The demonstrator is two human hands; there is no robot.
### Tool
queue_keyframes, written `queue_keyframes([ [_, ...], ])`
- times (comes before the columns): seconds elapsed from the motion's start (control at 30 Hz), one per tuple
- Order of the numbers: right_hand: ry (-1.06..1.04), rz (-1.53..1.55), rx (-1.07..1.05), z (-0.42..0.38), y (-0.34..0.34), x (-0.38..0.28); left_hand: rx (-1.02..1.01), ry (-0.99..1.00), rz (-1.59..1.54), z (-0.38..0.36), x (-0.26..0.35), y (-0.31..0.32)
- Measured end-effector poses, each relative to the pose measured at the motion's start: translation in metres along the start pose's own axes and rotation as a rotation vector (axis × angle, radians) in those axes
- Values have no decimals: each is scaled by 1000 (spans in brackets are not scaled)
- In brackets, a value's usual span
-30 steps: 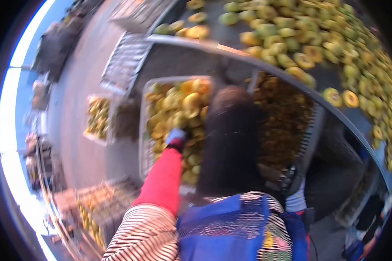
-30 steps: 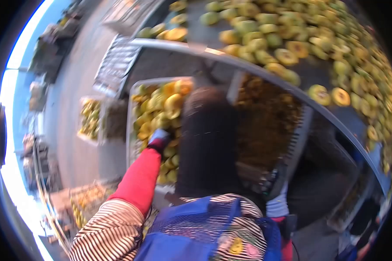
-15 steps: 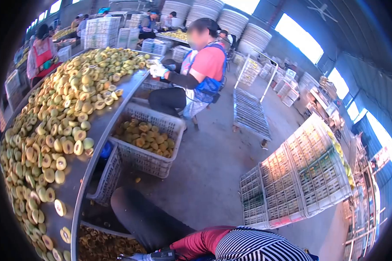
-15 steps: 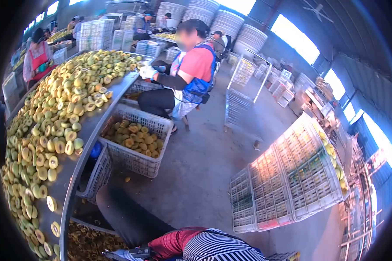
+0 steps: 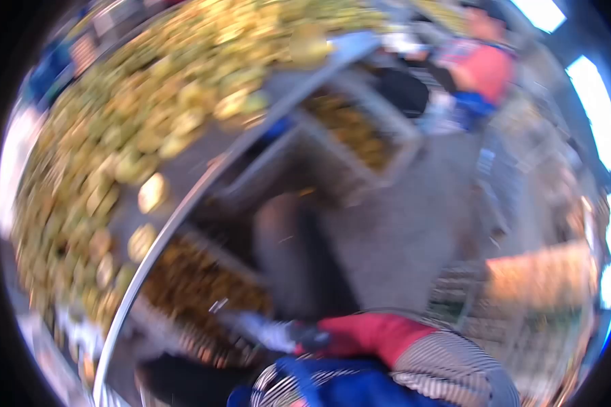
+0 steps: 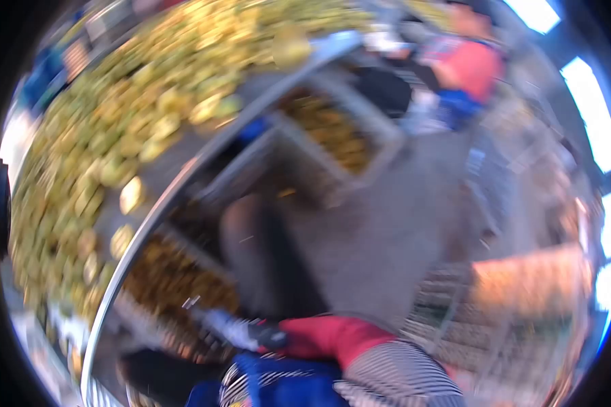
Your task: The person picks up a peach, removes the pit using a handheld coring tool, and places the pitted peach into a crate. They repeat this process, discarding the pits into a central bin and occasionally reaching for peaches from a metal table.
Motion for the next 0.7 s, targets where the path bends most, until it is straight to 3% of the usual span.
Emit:
queue_keyframes([
  [0.03, -57, 19, -75, 3, 2, -1, 58, -21, -59, 2, 7, -16],
  [0.1, 85, 178, -261, 22, 6, 18, -149, 208, 60, 73, -100, -90],
  [0.13, 67, 125, -247, 7, 11, 8, -156, 164, -244, 63, -59, -60],
  [0.17, 7, 76, -211, -7, 13, -12, -75, 37, -133, 49, -33, -38],
  [0.23, 7, 60, -102, -7, 9, -12, -326, 199, -128, 18, -1, 31],
  [0.3, 22, 69, -131, -6, 8, -14, -532, 446, 255, 7, 18, 91],
  [0.37, -2, 9, -75, -12, 6, -20, -649, 408, 365, 3, 16, 131],
  [0.4, 4, 9, -85, -14, 6, -21, -643, 407, 375, 10, 25, 144],
  [0.47, 15, 22, -73, -15, 6, -21, -547, 602, 370, 29, 70, 168],
  [0.5, 22, 27, -80, -16, 9, -21, -522, 552, 396, 44, 84, 183],
  [0.53, 11, -8, -40, -16, 7, -24, -498, 608, 372, 60, 92, 204],
  [0.6, 7, -39, 1, -14, 5, -25, -552, 572, 606, 83, 96, 252],
  [0.7, -119, -96, -8, -11, 2, -37, -705, 548, 841, 112, 53, 317],
])
Point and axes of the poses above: each hand's wrist, its own z-axis towards the middle knuckle, its own y-axis out of the palm, x = y × z, the point moved 8 cm from there along z, towards the middle knuckle, and after that the axes turned 6 degrees about -z, right-handed, at the moved point
